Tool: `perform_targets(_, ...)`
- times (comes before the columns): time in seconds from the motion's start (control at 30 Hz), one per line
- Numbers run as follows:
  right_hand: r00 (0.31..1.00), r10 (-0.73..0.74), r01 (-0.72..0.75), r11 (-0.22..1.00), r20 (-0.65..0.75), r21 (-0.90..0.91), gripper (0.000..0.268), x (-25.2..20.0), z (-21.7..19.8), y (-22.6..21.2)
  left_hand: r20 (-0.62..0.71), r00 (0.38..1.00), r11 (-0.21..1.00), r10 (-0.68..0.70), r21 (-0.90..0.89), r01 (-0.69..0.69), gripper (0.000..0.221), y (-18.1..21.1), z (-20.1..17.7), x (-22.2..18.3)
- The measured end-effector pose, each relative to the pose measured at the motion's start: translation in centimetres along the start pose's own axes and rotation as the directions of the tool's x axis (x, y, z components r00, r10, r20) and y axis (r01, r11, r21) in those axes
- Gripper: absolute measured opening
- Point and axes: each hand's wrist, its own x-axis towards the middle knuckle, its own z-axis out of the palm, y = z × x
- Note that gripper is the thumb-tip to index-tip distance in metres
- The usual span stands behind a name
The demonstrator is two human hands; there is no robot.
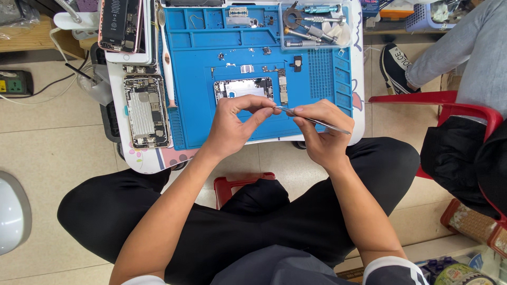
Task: The person uses tweezers to remove small components and screws from a disassembled smartphone motherboard placed on a blue work mat. They carefully lift and place various parts, including a camera module, onto the mat while working in a seated position.
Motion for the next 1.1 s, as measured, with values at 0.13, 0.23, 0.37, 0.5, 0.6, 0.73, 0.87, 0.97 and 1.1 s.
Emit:
perform_targets(0.13, 1.0, -0.022, 0.022, 0.999, 0.013, -0.028, 0.003, 0.2, -0.1, -0.1, -0.009, 1.0, 1.0, -0.002, -0.016, 0.002, 0.01, -0.1, 0.1, 0.0)
perform_targets(0.23, 0.996, -0.079, 0.08, 0.996, 0.032, -0.046, 0.005, 0.1, -0.1, -0.1, -0.01, 1.0, 1.0, -0.021, -0.005, 0.021, 0.01, -0.2, 0.1, -0.1)
perform_targets(0.37, 0.991, -0.126, 0.129, 0.989, 0.045, -0.077, 0.008, 0.2, 0.0, -0.3, -0.008, 1.0, 1.0, -0.029, 0.003, 0.029, 0.011, -0.1, 0.0, -0.1)
perform_targets(0.5, 0.988, -0.146, 0.15, 0.985, 0.052, -0.087, 0.008, 0.1, 0.1, -0.1, -0.006, 0.999, 0.999, -0.034, 0.01, 0.034, 0.012, -0.2, -0.1, -0.2)
perform_targets(0.6, 0.982, -0.18, 0.185, 0.976, 0.051, -0.118, 0.007, 0.1, 0.3, -0.1, 0.007, 0.999, 0.999, -0.05, 0.02, 0.05, 0.013, -0.1, -0.3, -0.2)
perform_targets(0.73, 0.972, -0.228, 0.234, 0.958, 0.055, -0.164, 0.007, 0.1, 0.5, 0.0, 0.008, 0.998, 0.997, -0.061, 0.042, 0.061, 0.013, -0.3, -0.4, -0.2)
perform_targets(0.87, 0.97, -0.236, 0.242, 0.954, 0.05, -0.178, 0.007, 0.1, 0.6, 0.1, 0.005, 0.997, 0.996, -0.077, 0.044, 0.077, 0.013, -0.2, -0.5, -0.2)
perform_targets(0.97, 0.969, -0.242, 0.247, 0.951, 0.053, -0.185, 0.007, 0.0, 0.8, 0.1, -0.005, 0.996, 0.995, -0.088, 0.048, 0.089, 0.013, -0.2, -0.6, -0.3)
perform_targets(1.1, 0.968, -0.246, 0.252, 0.949, 0.053, -0.19, 0.007, 0.0, 1.3, 0.2, -0.025, 0.994, 0.992, -0.102, 0.078, 0.104, 0.013, -0.4, -0.9, -0.5)
